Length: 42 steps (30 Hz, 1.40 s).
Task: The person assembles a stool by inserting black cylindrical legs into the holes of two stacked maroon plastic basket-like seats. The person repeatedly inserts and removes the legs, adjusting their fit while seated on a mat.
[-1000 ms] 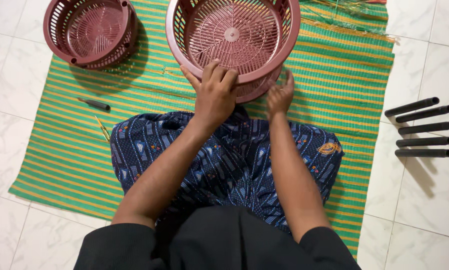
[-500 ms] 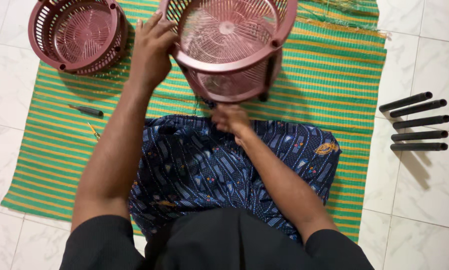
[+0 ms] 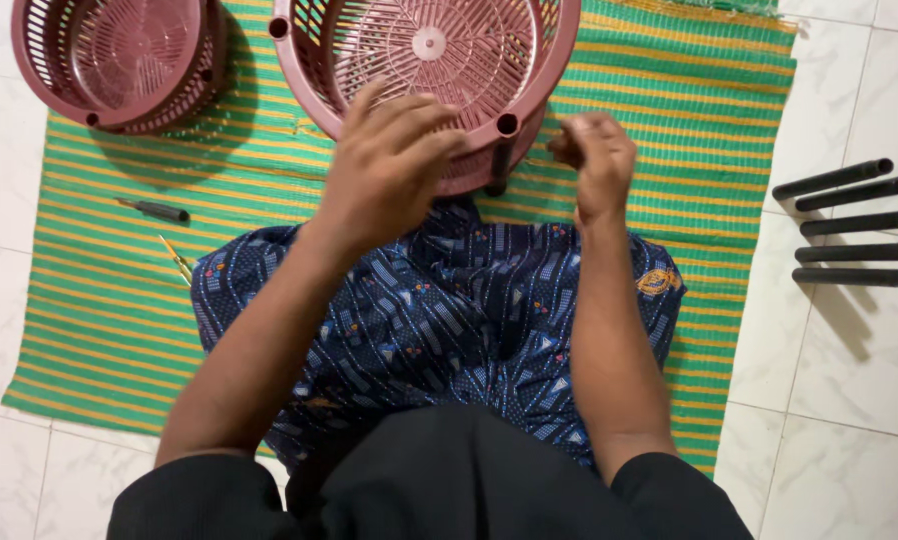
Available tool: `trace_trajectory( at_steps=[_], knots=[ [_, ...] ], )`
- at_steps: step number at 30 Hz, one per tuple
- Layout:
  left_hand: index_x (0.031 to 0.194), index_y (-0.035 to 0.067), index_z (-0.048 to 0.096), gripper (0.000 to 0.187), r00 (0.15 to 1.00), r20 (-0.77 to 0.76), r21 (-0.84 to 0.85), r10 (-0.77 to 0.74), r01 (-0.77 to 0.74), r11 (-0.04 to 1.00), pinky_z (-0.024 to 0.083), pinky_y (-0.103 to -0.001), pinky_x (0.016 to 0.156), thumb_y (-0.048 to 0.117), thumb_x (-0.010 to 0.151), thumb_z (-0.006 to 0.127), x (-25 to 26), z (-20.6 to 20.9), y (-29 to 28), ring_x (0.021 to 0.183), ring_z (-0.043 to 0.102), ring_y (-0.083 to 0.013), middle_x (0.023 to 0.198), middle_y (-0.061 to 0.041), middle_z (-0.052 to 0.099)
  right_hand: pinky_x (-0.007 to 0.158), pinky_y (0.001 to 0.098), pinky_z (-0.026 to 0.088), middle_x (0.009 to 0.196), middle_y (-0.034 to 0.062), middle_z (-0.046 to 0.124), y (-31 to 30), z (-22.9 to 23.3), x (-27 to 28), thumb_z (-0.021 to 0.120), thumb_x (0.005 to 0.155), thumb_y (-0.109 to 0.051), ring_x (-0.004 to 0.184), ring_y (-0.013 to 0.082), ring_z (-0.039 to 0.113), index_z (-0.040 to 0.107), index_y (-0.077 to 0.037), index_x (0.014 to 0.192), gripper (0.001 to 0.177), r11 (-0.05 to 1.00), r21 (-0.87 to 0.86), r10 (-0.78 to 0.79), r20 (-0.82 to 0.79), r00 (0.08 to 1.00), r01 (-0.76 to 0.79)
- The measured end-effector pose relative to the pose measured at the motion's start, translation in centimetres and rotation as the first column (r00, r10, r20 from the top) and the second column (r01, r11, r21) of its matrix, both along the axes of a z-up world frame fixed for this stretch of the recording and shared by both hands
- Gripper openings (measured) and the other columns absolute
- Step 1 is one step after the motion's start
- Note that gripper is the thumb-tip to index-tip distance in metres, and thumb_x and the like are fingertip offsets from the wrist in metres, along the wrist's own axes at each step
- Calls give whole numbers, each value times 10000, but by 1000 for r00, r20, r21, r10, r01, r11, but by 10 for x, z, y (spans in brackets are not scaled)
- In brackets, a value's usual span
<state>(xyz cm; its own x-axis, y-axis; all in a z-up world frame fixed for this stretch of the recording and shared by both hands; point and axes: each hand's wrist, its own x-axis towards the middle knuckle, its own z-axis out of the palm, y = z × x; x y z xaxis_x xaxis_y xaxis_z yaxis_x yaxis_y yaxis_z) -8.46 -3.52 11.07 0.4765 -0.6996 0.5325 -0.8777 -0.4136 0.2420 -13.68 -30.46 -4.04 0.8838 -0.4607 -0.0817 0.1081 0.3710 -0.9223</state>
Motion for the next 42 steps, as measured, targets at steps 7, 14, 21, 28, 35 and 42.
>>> trace_trajectory(
  at_steps=[7, 14, 21, 28, 35, 42],
  knots=[
    [1125, 98, 747, 271, 999, -41, -59, -33, 30, 998, 510, -441, 938, 125, 862, 805, -1, 3, -53, 1032, 689, -284, 1158, -59, 711, 908, 342, 609, 1144, 106, 753, 29, 16, -8, 757, 921, -88, 1036, 203, 744, 677, -13, 1243, 340, 806, -542, 248, -51, 967, -236],
    [1076, 75, 743, 271, 994, -110, -42, -14, 9, 999, 562, -418, 808, 134, 832, 842, 0, -11, -51, 954, 714, -289, 1188, -54, 710, 898, 332, 615, 1106, 101, 787, 37, 37, -8, 776, 914, -91, 997, 192, 776, 728, -28, 1194, 291, 721, -638, 277, -91, 956, -270],
    [1137, 31, 719, 286, 1000, -5, -34, 16, -16, 999, 569, -402, 802, 87, 866, 794, 0, -17, -59, 957, 723, -264, 1258, -107, 694, 844, 328, 605, 1068, 107, 783, 35, 46, 2, 810, 914, -121, 942, 195, 767, 746, -27, 1150, 262, 687, -680, 237, -124, 964, -256],
    [1075, 86, 723, 242, 989, -145, -78, -6, -5, 997, 563, -416, 728, 58, 839, 771, 0, -17, -55, 866, 711, -288, 1071, -74, 700, 800, 414, 562, 1025, 166, 753, 40, 31, 6, 775, 910, -231, 911, 324, 732, 727, -52, 1149, 303, 491, -765, 191, -372, 909, -416],
    [975, 91, 705, 159, 974, -132, -90, -183, 173, 981, 533, -456, 804, -20, 869, 747, 28, 25, -41, 877, 734, -272, 946, -62, 749, 872, 439, 574, 1174, 218, 723, 72, 20, -12, 739, 975, -252, 1014, 387, 719, 668, -10, 1270, 388, 396, -917, 85, 90, 992, 50],
    [1104, 15, 683, 230, 941, -203, -195, -272, 233, 953, 579, -406, 959, -110, 916, 727, 43, 71, -5, 1070, 755, -267, 1126, -100, 758, 782, 431, 574, 1016, 174, 707, 114, 80, -23, 732, 1019, -176, 916, 357, 710, 653, 15, 1249, 310, 623, -753, 77, 328, 941, 212]
  ],
)
